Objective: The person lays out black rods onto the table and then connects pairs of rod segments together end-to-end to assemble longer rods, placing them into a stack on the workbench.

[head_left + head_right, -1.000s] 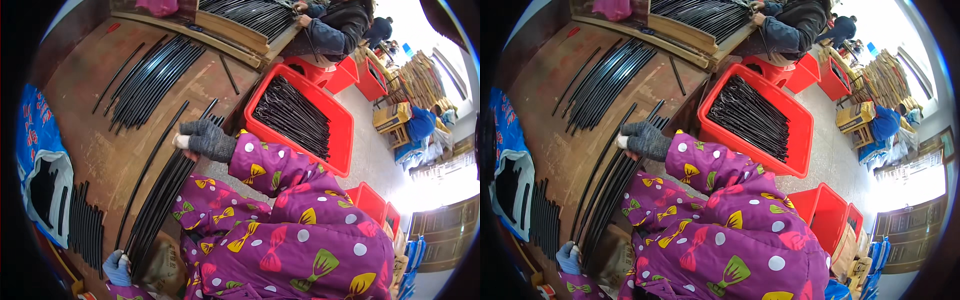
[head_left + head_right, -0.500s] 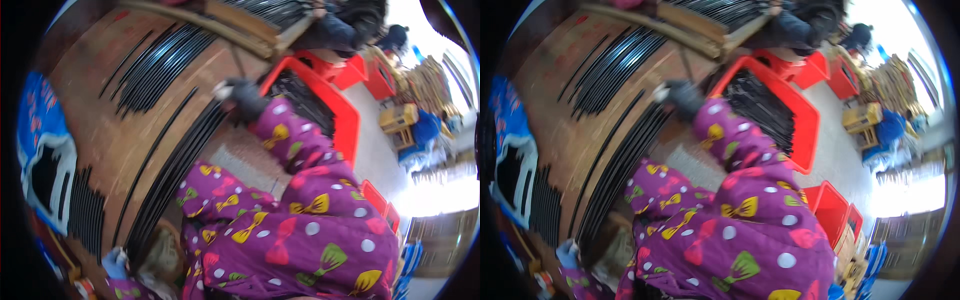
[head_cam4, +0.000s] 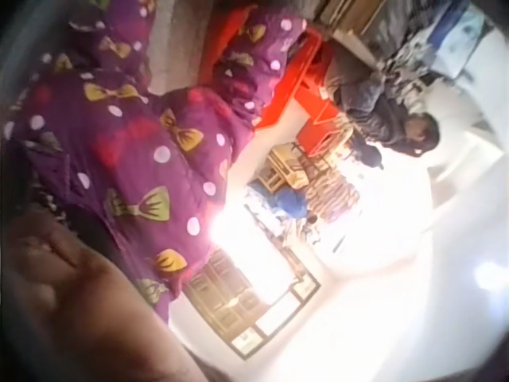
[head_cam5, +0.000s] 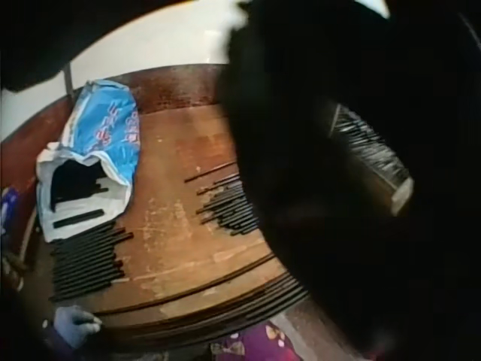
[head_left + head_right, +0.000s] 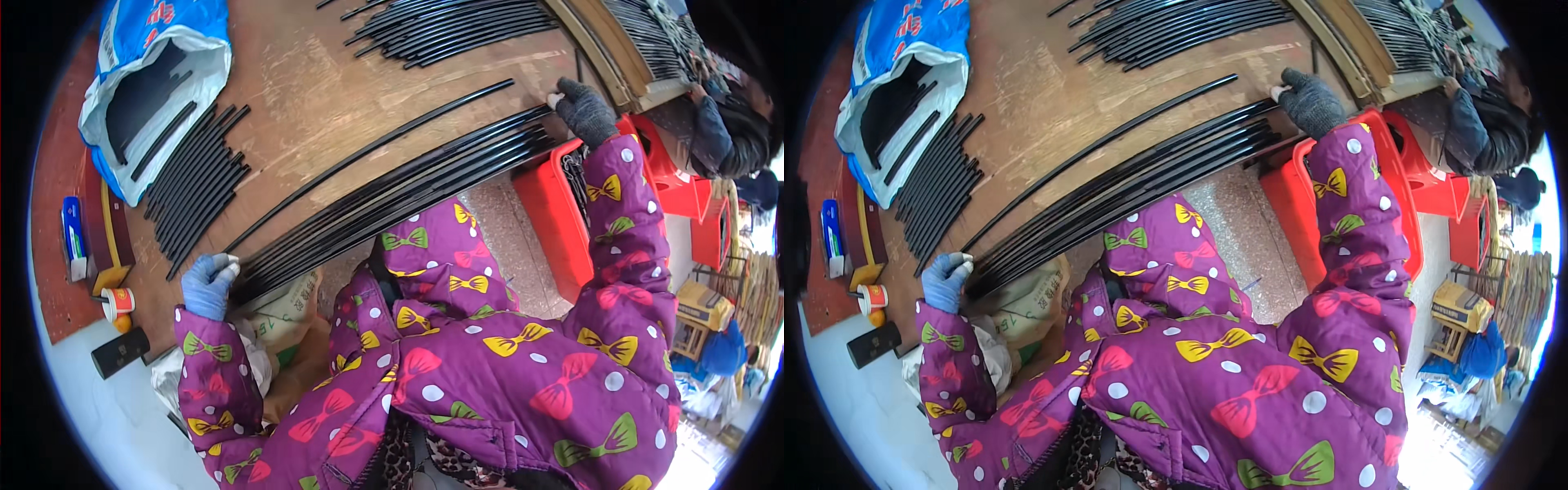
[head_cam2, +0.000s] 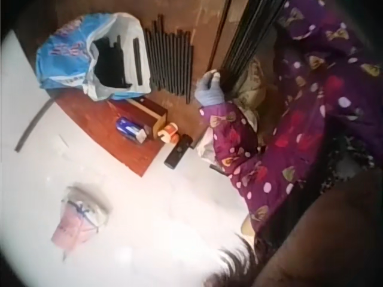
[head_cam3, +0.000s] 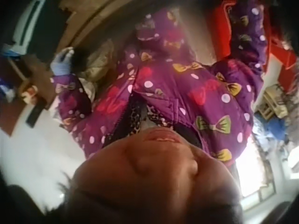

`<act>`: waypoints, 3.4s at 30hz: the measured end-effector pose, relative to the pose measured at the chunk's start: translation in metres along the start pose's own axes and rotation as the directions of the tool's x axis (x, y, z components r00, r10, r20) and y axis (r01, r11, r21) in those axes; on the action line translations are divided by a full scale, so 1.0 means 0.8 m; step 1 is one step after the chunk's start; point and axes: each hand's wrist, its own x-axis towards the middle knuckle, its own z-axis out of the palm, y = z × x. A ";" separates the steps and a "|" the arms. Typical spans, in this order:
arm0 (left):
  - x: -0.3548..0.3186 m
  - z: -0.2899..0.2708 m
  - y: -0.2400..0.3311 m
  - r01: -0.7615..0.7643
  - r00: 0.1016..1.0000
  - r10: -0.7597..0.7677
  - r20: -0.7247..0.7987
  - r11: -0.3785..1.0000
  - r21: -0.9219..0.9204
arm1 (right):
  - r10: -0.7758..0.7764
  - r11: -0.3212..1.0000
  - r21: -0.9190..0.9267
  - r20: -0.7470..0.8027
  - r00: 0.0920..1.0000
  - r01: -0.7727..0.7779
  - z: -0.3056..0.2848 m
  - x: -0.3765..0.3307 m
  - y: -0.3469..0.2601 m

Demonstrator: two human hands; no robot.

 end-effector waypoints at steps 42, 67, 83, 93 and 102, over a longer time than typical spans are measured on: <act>0.016 0.025 0.077 -0.325 0.941 0.336 -0.032 0.928 0.183 | -0.789 0.614 0.185 0.148 0.596 0.767 0.111 -0.081 -0.247; 0.015 0.057 0.108 -0.449 0.893 0.445 0.074 0.890 0.073 | -0.715 0.698 0.331 0.274 0.643 0.635 0.094 -0.080 -0.217; -0.002 0.044 0.099 -0.482 0.876 0.474 0.086 0.860 0.168 | -0.620 0.762 0.217 -0.031 0.784 0.611 0.051 -0.046 -0.195; -0.005 0.051 0.106 -0.529 0.845 0.516 0.140 0.844 0.089 | -0.234 0.817 0.570 0.187 0.954 0.088 0.059 -0.091 -0.147; -0.015 0.045 0.111 -0.452 0.890 0.447 0.092 0.891 0.045 | -0.076 0.506 0.863 0.065 0.995 -0.018 0.108 -0.087 -0.170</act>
